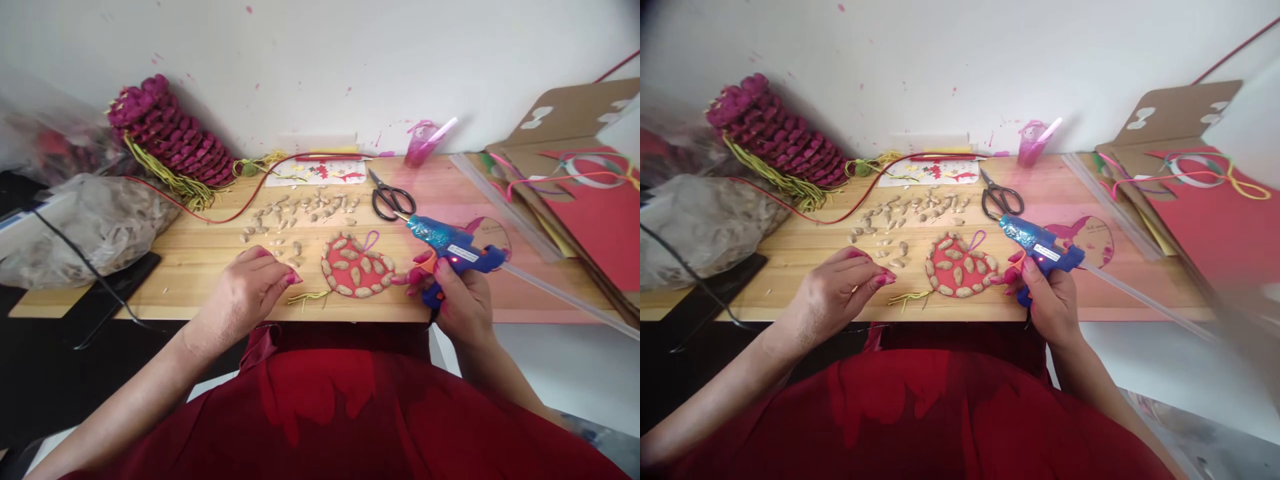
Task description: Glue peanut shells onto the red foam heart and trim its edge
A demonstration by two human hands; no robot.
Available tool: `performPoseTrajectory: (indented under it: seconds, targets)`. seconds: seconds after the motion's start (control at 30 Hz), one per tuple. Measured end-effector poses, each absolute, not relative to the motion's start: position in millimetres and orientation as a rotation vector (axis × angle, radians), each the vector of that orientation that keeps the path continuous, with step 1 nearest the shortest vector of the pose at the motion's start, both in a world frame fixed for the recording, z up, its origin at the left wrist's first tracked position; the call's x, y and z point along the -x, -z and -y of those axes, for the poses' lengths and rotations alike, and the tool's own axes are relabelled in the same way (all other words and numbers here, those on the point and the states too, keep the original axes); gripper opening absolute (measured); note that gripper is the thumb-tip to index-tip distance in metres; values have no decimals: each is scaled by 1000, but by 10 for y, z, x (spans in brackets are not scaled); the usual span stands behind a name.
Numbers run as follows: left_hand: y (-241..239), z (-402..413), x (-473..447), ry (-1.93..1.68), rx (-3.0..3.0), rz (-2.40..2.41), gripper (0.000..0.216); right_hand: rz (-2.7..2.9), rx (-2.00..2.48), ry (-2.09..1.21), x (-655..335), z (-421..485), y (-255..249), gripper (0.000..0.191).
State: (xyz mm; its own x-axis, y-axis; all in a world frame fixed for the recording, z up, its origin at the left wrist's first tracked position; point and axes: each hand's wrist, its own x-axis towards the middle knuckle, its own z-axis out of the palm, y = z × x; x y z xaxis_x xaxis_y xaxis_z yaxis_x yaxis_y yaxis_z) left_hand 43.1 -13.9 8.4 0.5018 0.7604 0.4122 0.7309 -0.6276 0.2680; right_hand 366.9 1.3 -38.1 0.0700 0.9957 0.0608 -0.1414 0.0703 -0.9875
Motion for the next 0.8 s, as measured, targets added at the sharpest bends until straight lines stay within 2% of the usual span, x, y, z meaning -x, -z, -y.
performPoseTrajectory:
  seconds: [0.23, 0.4, 0.8]
  targets:
    - [-59, -208, -782, -777, -2771, -1203, 20, 1035, 1093, -1178, -3674, -6, 396, 33]
    - [-99, -414, -906, -725, -2818, -1227, 29, 1043, 1117, -1183, -3706, 0, 422, 35]
    - [-20, -601, -1021, -623, -2815, -1187, 20, 1048, 1134, -1186, -3703, 8, 395, 34]
